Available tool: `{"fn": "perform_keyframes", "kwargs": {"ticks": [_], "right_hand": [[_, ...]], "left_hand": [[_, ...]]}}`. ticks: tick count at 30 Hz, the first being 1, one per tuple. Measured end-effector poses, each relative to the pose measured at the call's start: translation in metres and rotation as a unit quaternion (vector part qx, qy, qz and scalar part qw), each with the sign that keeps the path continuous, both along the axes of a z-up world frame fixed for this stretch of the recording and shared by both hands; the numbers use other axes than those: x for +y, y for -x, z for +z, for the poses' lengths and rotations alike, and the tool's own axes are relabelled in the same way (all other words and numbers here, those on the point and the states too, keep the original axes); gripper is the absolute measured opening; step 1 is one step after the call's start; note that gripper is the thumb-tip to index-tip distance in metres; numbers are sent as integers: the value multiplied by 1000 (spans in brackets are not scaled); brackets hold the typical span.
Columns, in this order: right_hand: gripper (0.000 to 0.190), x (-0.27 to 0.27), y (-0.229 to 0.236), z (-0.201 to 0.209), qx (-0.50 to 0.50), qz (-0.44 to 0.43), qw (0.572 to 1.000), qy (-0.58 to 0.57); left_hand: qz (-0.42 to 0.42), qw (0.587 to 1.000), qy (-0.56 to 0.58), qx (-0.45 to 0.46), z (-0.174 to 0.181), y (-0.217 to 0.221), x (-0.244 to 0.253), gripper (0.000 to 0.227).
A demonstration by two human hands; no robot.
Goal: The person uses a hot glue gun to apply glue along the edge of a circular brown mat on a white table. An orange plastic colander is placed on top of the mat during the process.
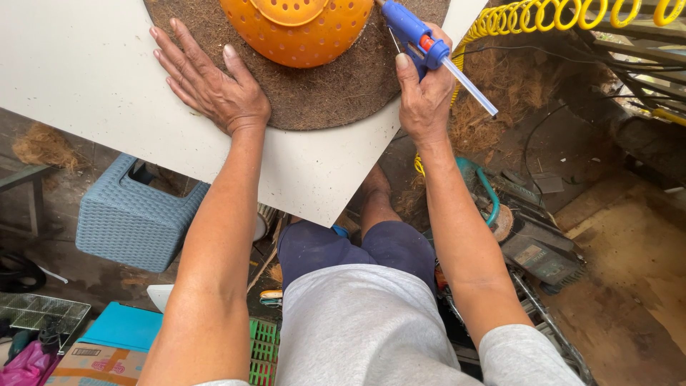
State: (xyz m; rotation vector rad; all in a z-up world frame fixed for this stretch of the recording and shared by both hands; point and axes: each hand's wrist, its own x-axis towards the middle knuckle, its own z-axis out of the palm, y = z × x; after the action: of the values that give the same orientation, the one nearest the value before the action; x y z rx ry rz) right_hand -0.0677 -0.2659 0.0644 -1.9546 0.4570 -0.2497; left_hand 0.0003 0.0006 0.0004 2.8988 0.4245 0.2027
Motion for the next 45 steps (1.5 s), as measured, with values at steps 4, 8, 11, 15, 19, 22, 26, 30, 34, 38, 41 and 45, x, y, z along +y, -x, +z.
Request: {"fn": "perform_keyframes", "kwargs": {"ticks": [4,8,11,15,19,22,26,30,34,38,41,45], "right_hand": [[42,-3,5,-1,-5,11,1000,-11],[45,-15,16,13,38,-11,987,-155],[39,-22,27,30,32,-52,956,-288],[38,-42,47,29,66,-117,892,-431],[35,-54,60,37,67,-80,877,-468],[42,-66,62,45,67,-56,863,-498],[39,-75,66,50,66,-46,859,-505],[46,-79,74,70,50,-16,868,-493],[49,-74,88,92,54,-22,871,-488],[43,-70,96,100,35,-65,874,-480],[43,-66,105,111,23,-71,883,-464],[47,-69,104,127,28,-73,889,-451]], "left_hand": [[7,1000,-17,12,1,-1,-1,62],[-17,1000,-9,10,-3,2,4,63],[-38,999,-18,21,-11,4,12,65],[-61,987,-54,138,-18,-11,27,65],[-129,976,151,84,7,-1,48,61],[-53,981,181,37,61,34,15,72],[-115,875,455,113,141,144,-68,41],[-338,733,466,362,107,264,-110,64],[-202,655,324,652,55,288,-132,94],[-145,745,329,562,40,270,-157,98],[-129,802,327,483,12,269,-169,98],[-101,837,351,407,57,250,-162,82]]}}
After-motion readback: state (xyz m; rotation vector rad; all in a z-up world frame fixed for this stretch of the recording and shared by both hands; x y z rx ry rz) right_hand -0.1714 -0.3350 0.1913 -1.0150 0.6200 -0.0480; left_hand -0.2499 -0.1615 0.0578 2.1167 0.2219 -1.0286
